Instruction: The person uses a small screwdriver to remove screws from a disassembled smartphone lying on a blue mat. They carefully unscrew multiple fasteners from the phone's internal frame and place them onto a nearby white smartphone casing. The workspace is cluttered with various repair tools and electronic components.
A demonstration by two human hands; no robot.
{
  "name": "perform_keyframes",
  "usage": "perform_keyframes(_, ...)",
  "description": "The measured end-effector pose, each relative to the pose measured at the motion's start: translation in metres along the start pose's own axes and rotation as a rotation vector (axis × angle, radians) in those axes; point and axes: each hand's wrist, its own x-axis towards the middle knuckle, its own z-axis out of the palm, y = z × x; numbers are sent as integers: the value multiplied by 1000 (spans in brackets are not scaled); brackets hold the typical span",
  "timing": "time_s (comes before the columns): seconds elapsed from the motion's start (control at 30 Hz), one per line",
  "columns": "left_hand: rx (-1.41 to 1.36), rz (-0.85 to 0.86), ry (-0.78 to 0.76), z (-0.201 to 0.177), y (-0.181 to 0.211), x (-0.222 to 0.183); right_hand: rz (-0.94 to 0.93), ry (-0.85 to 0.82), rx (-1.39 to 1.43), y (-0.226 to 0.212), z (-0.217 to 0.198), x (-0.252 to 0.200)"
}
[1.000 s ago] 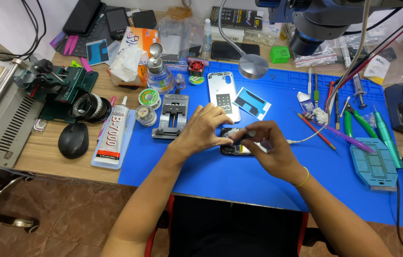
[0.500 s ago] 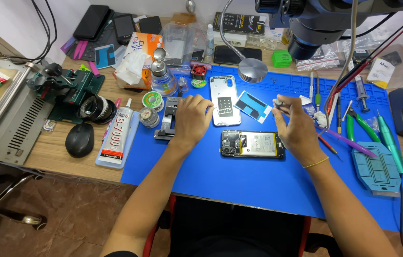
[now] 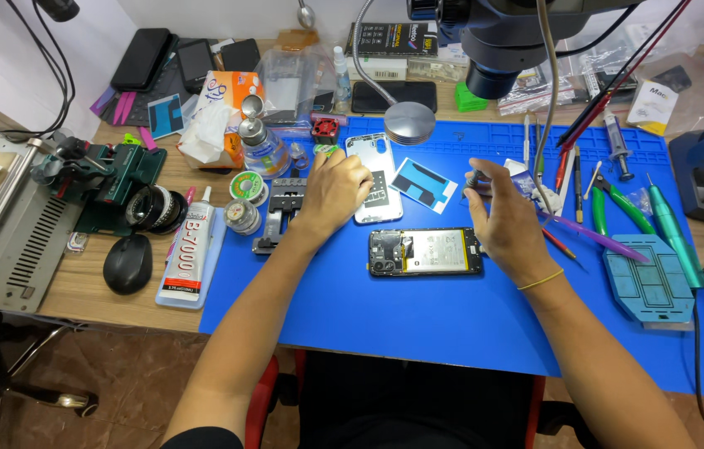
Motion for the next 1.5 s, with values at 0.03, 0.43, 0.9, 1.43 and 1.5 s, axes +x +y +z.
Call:
perform_keyframes(0.03,-1,1,-1,0,0,0,2,1,-1,-2,0,1)
perform_keyframes(0.43,-2012,-695,-29,-65,43,-6,-194,192,484,-55,-2,8)
perform_keyframes(0.9,-2281,-673,-77,-58,50,-8,-238,295,706,-82,23,34)
perform_keyframes(1.43,-2140,-628,17,-74,63,-9,-141,426,625,-66,39,21)
perform_keyframes(1.5,-2163,-633,43,-74,62,-10,-172,448,654,-70,40,22)
